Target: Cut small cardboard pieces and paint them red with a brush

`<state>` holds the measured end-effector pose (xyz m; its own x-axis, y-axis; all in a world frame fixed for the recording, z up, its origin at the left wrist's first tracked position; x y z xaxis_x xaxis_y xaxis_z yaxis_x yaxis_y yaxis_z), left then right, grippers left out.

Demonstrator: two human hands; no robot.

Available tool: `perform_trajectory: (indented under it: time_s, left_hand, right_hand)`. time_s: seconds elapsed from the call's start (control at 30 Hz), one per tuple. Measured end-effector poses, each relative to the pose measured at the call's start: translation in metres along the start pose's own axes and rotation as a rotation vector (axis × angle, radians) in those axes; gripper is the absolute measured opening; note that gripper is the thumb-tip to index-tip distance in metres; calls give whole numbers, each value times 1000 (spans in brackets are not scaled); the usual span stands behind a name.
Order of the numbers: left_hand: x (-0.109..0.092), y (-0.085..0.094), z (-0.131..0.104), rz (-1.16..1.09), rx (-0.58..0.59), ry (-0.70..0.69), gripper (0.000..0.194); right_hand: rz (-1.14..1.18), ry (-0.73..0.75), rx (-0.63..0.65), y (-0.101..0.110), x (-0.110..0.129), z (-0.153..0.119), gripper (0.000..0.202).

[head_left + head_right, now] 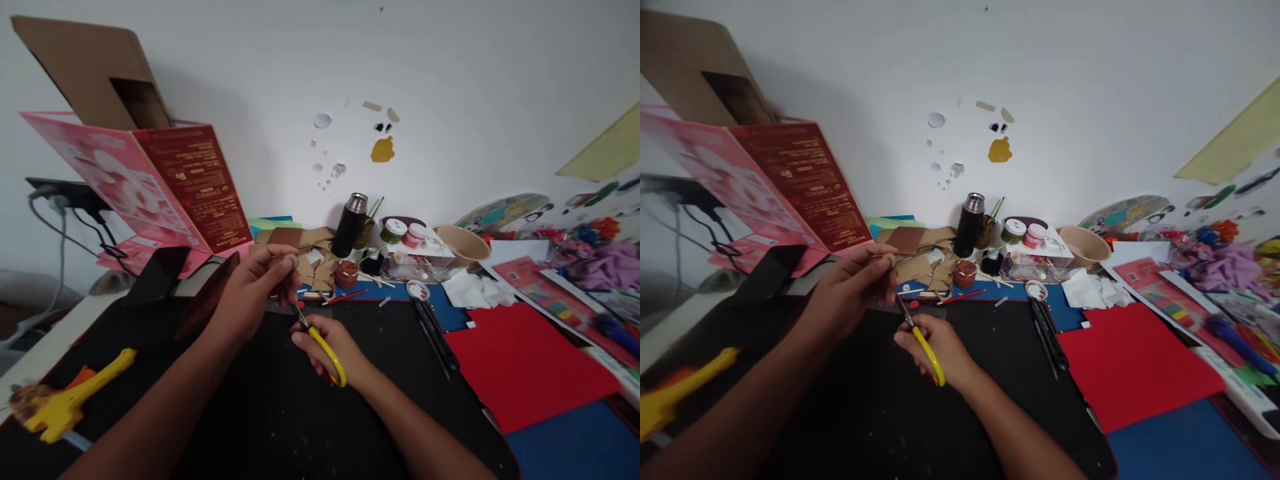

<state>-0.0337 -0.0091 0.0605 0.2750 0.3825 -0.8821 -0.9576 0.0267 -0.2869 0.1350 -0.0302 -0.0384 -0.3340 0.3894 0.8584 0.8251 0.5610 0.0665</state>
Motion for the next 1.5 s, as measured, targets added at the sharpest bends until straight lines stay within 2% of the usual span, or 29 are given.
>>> perform_trajectory:
  time_s: [0.07,0.13,0.27,0.37,0.47,0.57,0.7,0.8,0.87,0.93,1.03,1.17,1.27,1.37,1.5]
  left_hand:
    - [1,0,0,-11,30,13,23]
    - [0,1,0,-18,49,16,22]
    - [-3,4,0,-22,39,11,22]
    - [-2,6,2,-20,42,18,24]
    - [4,6,3,5,84,48,26]
    - [13,4,2,54,164,101,28]
    - [24,3,1,106,241,133,34]
    - [32,4,1,131,278,155,40]
    - [40,5,1,154,302,176,43]
    - [48,6,1,184,320,193,45]
    - [59,8,-1,224,379,222,43]
    - [69,9,-6,289,485,264,36]
    - [74,5,-13,345,565,292,31]
    - [80,-1,-22,386,654,323,23]
    - [87,-6,-31,421,716,363,16]
  right_hand:
    - [-71,6,7,-3,5,0,55]
    - [-246,54,-30,-6,13,-3,50]
    - [-824,170,-162,-22,29,-12,42]
    - [-1150,179,-136,-37,38,-16,48]
    - [-1311,175,-100,-51,45,-15,55]
    - [-1353,221,-28,-62,53,-14,51]
    - [-1248,315,83,-68,59,-18,42]
    - [-1034,369,83,-55,51,-20,26]
    - [-772,374,29,-38,39,-18,19]
    - [-489,295,-74,-18,22,-12,19]
    - [-121,135,-174,9,-2,-4,33]
    - [175,104,-295,32,-15,-4,45]
    - [282,124,-344,37,-16,-8,48]
    - [284,147,-347,34,-16,-9,47]
    - [266,145,-370,33,-18,-10,46]
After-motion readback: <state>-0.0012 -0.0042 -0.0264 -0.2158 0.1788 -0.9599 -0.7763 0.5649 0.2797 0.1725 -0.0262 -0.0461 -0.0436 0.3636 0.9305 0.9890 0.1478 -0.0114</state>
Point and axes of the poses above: each hand's wrist, its own z-axis towards the middle knuckle, its own y-axis out of the back of the hand, x = y × z, the point moved 2 cm from there along z, towards the middle knuckle, and after that the axes turned 15 degrees about -y, right-handed, at the moved point
